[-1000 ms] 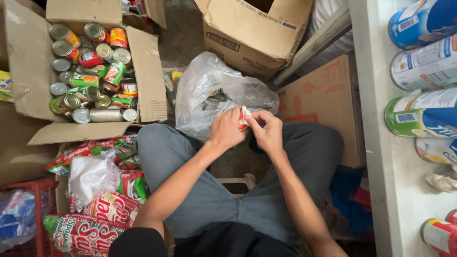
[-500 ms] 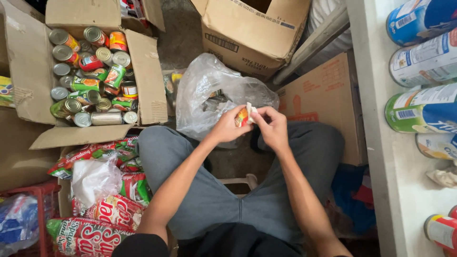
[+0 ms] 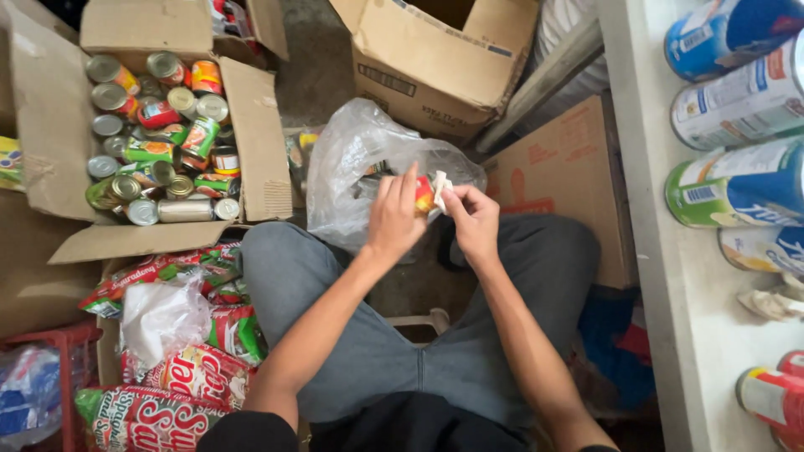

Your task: Sorting and cleaning canned goods from a cardboard box into a plastic bag

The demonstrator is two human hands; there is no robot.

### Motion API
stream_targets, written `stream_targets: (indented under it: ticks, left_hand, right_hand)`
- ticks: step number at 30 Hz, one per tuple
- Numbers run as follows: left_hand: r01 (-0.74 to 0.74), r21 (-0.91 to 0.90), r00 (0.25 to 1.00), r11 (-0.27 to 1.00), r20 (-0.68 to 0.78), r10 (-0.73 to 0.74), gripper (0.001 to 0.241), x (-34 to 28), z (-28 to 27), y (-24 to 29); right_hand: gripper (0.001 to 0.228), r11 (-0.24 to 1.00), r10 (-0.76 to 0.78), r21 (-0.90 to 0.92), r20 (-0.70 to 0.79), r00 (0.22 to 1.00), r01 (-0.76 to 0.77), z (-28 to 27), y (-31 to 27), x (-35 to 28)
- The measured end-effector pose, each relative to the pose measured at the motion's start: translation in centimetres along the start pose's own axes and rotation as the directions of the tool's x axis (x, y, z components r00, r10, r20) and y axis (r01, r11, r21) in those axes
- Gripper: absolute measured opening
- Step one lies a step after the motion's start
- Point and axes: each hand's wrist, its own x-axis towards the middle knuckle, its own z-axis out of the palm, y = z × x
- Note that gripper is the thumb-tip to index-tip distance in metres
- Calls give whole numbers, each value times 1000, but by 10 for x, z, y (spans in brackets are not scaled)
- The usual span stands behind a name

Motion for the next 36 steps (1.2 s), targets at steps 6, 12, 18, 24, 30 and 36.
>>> stream_targets:
  ticks: [6, 12, 18, 24, 30, 36]
  left_hand:
    - [342, 56, 904, 938, 253, -344, 64, 5, -15, -21]
    - [404, -365, 893, 839, 356, -275, 64, 32, -54, 3]
    - [458, -571, 886, 682, 353, -300, 70, 24, -42, 3]
    - [565, -548, 813, 617, 496, -305, 54, 20, -44, 6]
    - [582, -547, 806, 602, 485, -338, 55, 20, -44, 10]
    - [436, -425, 883, 793, 372, -286, 65, 27, -47, 16]
  right_hand:
    - [10, 1000, 2, -4, -194, 981, -3, -15, 1, 13]
    - [16, 995, -2, 97, -190, 982, 21, -5, -10, 12]
    - [12, 968, -241, 67, 11, 970, 240, -17, -10, 12]
    - [11, 938, -324, -51, 222, 920, 342, -32, -25, 15]
    - [9, 923, -357, -42, 272, 894, 382, -27, -37, 11]
    - [6, 925, -356, -53, 220, 908, 375, -28, -20, 10]
